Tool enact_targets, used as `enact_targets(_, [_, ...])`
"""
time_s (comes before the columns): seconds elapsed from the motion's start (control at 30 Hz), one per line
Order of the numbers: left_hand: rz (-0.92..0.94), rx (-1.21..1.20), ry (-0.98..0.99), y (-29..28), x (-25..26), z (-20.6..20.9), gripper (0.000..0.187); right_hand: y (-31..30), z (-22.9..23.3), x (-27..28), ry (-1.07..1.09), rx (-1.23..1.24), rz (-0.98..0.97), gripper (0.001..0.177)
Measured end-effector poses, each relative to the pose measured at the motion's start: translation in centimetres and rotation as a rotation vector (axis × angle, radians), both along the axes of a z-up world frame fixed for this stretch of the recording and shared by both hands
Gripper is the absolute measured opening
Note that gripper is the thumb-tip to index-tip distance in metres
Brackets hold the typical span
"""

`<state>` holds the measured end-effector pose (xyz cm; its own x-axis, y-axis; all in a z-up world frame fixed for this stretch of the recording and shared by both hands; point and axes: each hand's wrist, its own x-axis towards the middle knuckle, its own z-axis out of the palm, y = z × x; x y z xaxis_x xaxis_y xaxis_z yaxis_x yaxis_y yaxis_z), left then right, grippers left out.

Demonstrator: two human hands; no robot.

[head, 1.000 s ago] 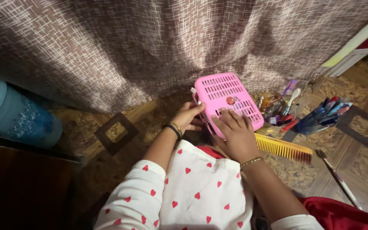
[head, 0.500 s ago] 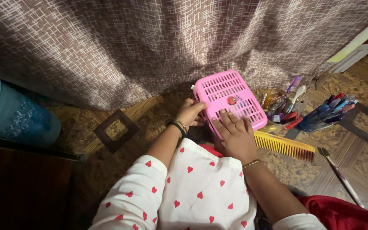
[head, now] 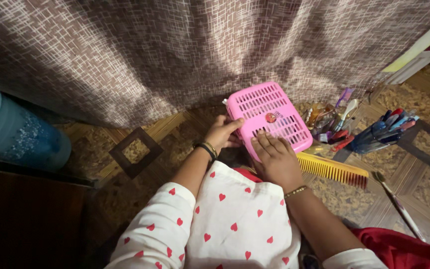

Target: The person sits on the floor and cleans a yellow comb using a toothbrush and a cloth. They scrub the comb teeth with the toothbrush and then wipe the comb with the cloth.

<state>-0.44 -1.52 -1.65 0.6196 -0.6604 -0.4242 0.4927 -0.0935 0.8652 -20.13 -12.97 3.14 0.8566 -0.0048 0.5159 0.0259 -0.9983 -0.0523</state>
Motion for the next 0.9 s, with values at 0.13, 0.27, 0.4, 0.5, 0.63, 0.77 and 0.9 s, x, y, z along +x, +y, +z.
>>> enact_targets(0.13, [-0.012, 0.088, -0.02, -0.2, 0.2, -0.2, 0.056, 0.3, 0.1, -0.5, 0.085, 0.03, 0.01, 0.06])
enact_targets(0.27, [-0.027, 0.132, -0.024, -1.0, 0.7, -0.3, 0.057, 0.0, 0.1, -0.4, 0.159, 0.091, 0.028, 0.072])
enact_targets(0.4, [-0.016, 0.186, -0.157, -1.3, 1.0, -1.4, 0.057, 0.5, -1.0, -0.5, 0.212, 0.014, -0.027, 0.074])
enact_targets(0.5, [0.018, 0.234, -0.178, -1.8, 1.1, -1.6, 0.057, 0.3, -1.6, -0.4, 0.204, -0.039, -0.038, 0.071])
enact_targets(0.63, [0.001, 0.274, -0.214, -1.4, 0.5, -0.1, 0.055, 0.1, -0.9, -0.6, 0.196, 0.042, 0.008, 0.072])
enact_targets(0.77, [-0.015, 0.568, -0.69, 0.2, -1.1, 3.6, 0.061, -0.4, 1.1, -3.6, 0.262, 0.161, 0.011, 0.075])
enact_targets(0.9, [-0.125, 0.671, -1.308, -0.1, -3.8, 7.6, 0.068, -2.9, 2.7, -10.2, 0.278, 0.082, -0.108, 0.062])
